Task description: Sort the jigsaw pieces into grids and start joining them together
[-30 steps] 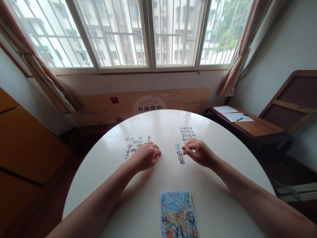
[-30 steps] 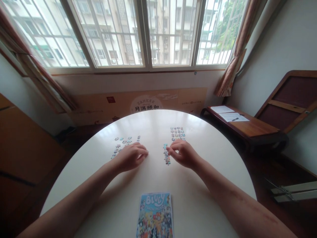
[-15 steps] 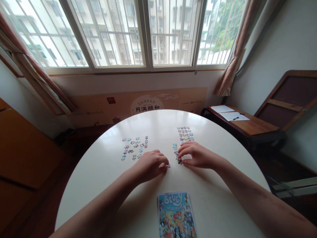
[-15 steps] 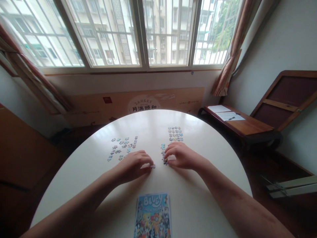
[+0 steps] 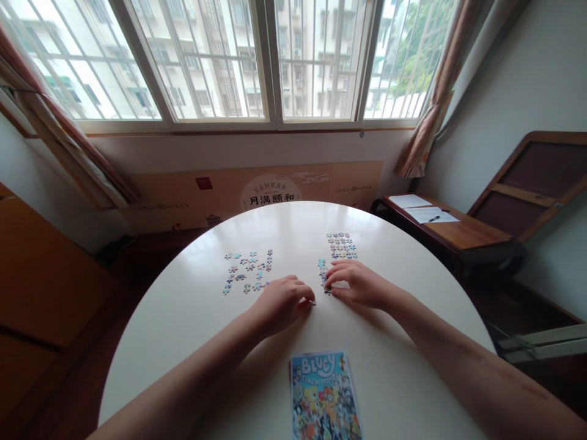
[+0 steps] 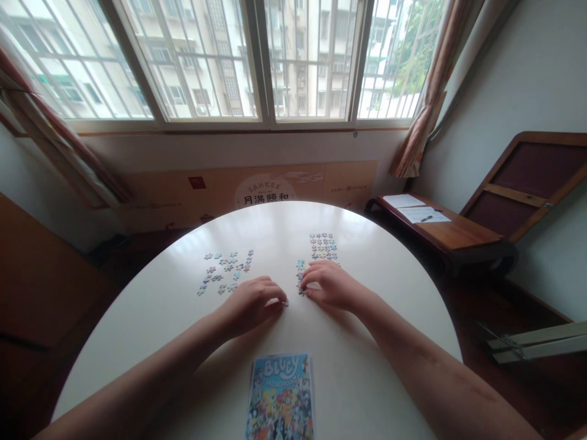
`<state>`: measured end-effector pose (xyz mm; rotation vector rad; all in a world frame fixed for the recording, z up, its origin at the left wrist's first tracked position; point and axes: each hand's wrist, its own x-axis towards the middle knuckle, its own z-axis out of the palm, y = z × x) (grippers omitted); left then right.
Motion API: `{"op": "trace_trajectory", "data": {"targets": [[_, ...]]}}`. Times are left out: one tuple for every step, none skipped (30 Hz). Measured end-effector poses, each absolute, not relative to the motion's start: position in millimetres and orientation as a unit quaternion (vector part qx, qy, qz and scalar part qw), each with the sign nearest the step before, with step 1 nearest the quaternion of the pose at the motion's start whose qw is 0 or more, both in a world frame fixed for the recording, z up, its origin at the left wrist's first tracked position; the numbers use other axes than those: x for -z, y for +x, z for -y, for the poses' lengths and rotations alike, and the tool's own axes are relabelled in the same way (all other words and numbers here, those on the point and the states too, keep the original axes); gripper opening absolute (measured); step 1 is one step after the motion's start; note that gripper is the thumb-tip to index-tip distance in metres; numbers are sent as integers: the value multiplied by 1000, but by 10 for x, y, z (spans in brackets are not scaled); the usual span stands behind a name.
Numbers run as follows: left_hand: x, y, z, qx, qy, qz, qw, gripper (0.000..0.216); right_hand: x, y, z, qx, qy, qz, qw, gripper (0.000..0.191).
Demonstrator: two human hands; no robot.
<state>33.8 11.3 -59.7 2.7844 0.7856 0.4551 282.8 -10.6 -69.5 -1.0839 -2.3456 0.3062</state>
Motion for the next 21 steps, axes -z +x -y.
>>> {"op": "trace_trajectory", "data": {"targets": [[614,351,-110,-163,941,-272,114,18,696,2827,105,-113,-400,869,268,16],[634,367,-107,-172,937,-280,122,18,696,2827,105,-113,-400,869,268,16],[655,385,-104,-180,931,-289,129,17,696,2827,104,-113,-399,869,269,17],[677,406,-102,-188,926,-297,136,17,695,2828,103,-113,-400,869,269,17],[698,427,-99,-195,922,-304,141,16,694,2829,102,-114,-401,868,269,17],[718,450,-96,-202,919,-307,145,16,692,2830,100,-115,-402,868,266,17],[736,472,-94,-208,916,-309,148,16,691,2831,98,-117,-403,869,263,17],[752,495,-92,-215,915,-307,151,16,689,2832,95,-120,-404,869,261,16],[765,516,-91,-222,914,-303,154,16,688,2833,93,-121,-404,869,259,16],[777,535,-91,-228,914,-298,156,16,686,2833,90,-123,-404,869,257,16],[787,552,-92,-236,913,-293,157,16,685,2832,87,-123,-404,869,257,16],[797,567,-95,-243,913,-287,157,16,684,2830,85,-124,-404,869,258,17],[806,578,-99,-248,913,-283,156,16,682,2826,83,-124,-404,868,259,18],[815,586,-104,-252,913,-279,155,16,678,2821,83,-124,-405,868,260,20],[824,592,-110,-255,914,-276,154,16,674,2815,83,-124,-407,867,261,21],[831,595,-115,-256,915,-273,152,16,668,2808,85,-124,-408,865,263,23],[836,599,-119,-255,916,-270,150,16,662,2801,88,-125,-409,865,264,24],[839,603,-122,-255,917,-268,147,16,656,2795,91,-126,-410,864,264,24],[839,609,-125,-256,918,-265,145,16,651,2789,94,-128,-410,864,265,24],[837,618,-126,-255,920,-261,143,15,648,2786,97,-130,-408,864,265,23],[833,630,-126,-254,922,-256,141,15,648,2784,99,-131,-406,864,267,23]]}}
